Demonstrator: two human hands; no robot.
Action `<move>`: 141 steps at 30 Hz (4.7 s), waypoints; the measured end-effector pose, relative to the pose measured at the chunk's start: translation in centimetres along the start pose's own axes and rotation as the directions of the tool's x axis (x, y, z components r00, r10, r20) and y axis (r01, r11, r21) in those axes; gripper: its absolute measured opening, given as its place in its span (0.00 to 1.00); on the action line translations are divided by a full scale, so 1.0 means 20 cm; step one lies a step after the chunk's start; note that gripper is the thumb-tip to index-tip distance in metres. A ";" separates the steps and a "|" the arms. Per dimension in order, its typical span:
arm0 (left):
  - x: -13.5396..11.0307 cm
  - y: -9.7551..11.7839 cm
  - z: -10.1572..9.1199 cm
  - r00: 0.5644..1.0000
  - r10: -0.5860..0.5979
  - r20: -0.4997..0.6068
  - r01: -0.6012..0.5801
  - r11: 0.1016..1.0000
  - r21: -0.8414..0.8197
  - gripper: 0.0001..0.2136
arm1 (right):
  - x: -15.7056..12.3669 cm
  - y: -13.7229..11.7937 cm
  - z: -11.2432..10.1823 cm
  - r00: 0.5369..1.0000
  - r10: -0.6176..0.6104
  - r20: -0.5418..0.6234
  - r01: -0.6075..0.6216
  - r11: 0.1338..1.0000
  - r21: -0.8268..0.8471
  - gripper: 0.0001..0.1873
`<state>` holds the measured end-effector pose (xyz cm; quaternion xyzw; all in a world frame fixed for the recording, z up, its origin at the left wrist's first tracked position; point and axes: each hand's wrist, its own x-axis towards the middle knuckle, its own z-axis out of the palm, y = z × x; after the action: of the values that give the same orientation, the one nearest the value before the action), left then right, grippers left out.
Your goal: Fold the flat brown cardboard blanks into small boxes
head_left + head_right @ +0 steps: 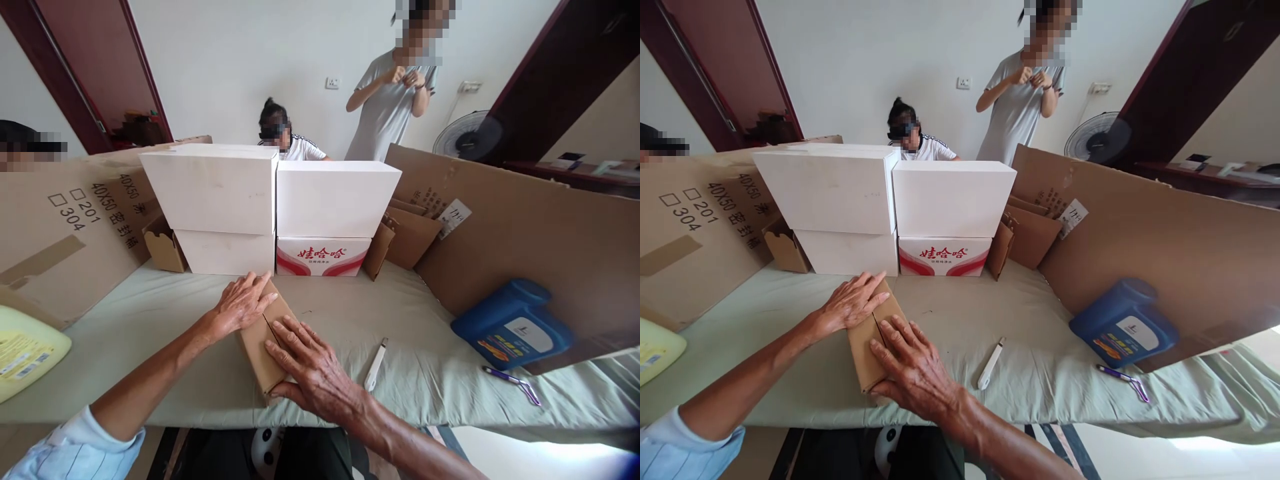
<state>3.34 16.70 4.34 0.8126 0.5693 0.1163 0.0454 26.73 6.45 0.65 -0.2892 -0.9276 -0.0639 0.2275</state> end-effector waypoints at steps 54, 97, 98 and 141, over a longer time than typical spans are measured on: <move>-0.39 -0.07 0.23 0.904 -0.409 -0.127 -0.214 -0.176 -0.961 0.44 | -0.08 0.18 -0.03 0.729 0.682 -0.063 -0.308 0.408 0.860 0.65; -0.69 -0.33 0.03 0.826 -0.501 -0.258 0.233 0.721 -0.652 0.26 | -0.13 -0.32 0.37 0.917 0.323 -0.235 -0.270 0.935 0.231 0.42; -0.69 -0.33 0.03 0.842 -0.473 -0.260 0.219 0.740 -0.636 0.25 | -0.12 -0.31 0.37 0.924 0.311 -0.222 -0.264 0.940 0.218 0.43; -0.51 -0.39 -0.09 0.995 -0.044 0.091 0.065 0.969 -0.239 0.20 | 0.07 -0.26 0.31 0.750 0.656 -0.083 -0.392 0.543 0.742 0.08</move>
<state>-7.53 9.77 3.15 0.7892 0.5707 0.1490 0.1712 20.47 4.48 -4.21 -0.4362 -0.6925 0.3042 0.4876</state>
